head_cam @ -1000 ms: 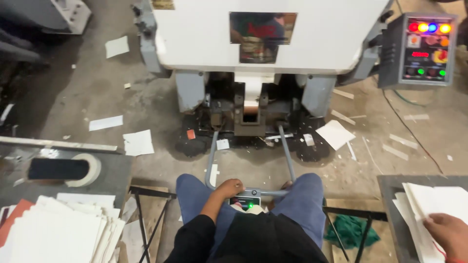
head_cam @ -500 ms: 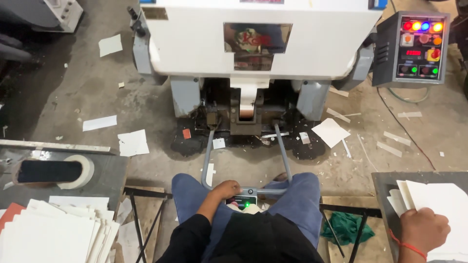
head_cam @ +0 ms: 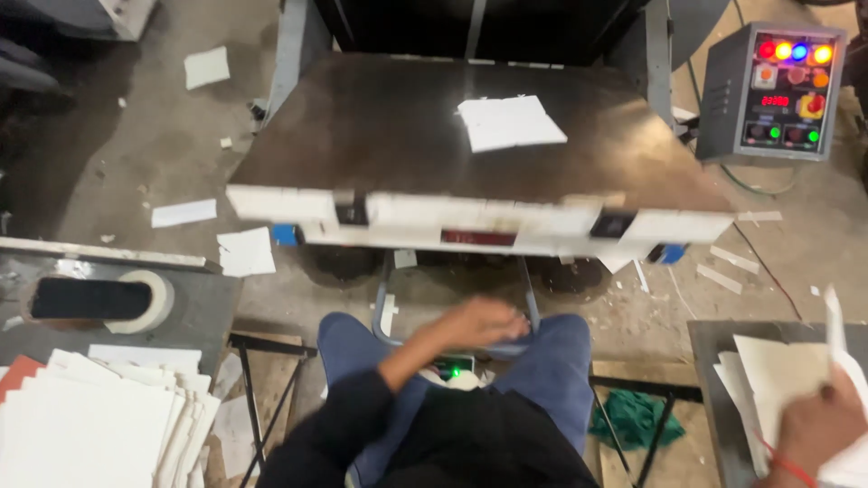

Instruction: Operating an industrial machine to press or cut stacks of paper folders.

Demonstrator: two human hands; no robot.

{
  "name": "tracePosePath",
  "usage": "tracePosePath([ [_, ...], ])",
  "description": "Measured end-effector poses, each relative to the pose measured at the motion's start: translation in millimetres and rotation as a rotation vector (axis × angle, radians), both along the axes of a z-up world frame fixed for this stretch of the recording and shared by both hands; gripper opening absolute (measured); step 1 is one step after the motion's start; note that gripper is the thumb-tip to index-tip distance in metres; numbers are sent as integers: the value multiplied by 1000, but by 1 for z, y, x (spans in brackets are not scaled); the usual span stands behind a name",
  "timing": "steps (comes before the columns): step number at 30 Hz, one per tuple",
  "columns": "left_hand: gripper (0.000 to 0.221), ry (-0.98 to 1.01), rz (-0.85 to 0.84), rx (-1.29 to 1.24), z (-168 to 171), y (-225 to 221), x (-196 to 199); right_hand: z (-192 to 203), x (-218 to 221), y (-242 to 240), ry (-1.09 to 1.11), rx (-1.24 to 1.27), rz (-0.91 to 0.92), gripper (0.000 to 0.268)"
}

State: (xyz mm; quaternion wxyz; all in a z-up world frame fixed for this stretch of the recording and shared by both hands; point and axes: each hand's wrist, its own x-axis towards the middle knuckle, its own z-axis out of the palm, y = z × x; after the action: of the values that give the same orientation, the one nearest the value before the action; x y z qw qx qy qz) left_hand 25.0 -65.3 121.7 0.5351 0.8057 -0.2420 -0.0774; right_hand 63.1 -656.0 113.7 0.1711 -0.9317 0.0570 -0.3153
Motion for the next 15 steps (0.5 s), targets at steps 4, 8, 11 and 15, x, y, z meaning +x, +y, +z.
tracePosePath([
  [4, 31, -237, 161, 29, -6, -12, 85, 17, 42, 166, -139, 47, 256, 52],
  [8, 82, -257, 540, 711, -28, -11, 110, -19, 87, 295, -9, -63, 430, 55],
  [11, 97, -154, 339, 778, 1, -9, 24, -44, 91, 361, 119, -132, 655, 62],
  [15, 66, -304, 403, 657, -25, 52, -71, -64, 111, 399, 223, -187, 758, 60],
])
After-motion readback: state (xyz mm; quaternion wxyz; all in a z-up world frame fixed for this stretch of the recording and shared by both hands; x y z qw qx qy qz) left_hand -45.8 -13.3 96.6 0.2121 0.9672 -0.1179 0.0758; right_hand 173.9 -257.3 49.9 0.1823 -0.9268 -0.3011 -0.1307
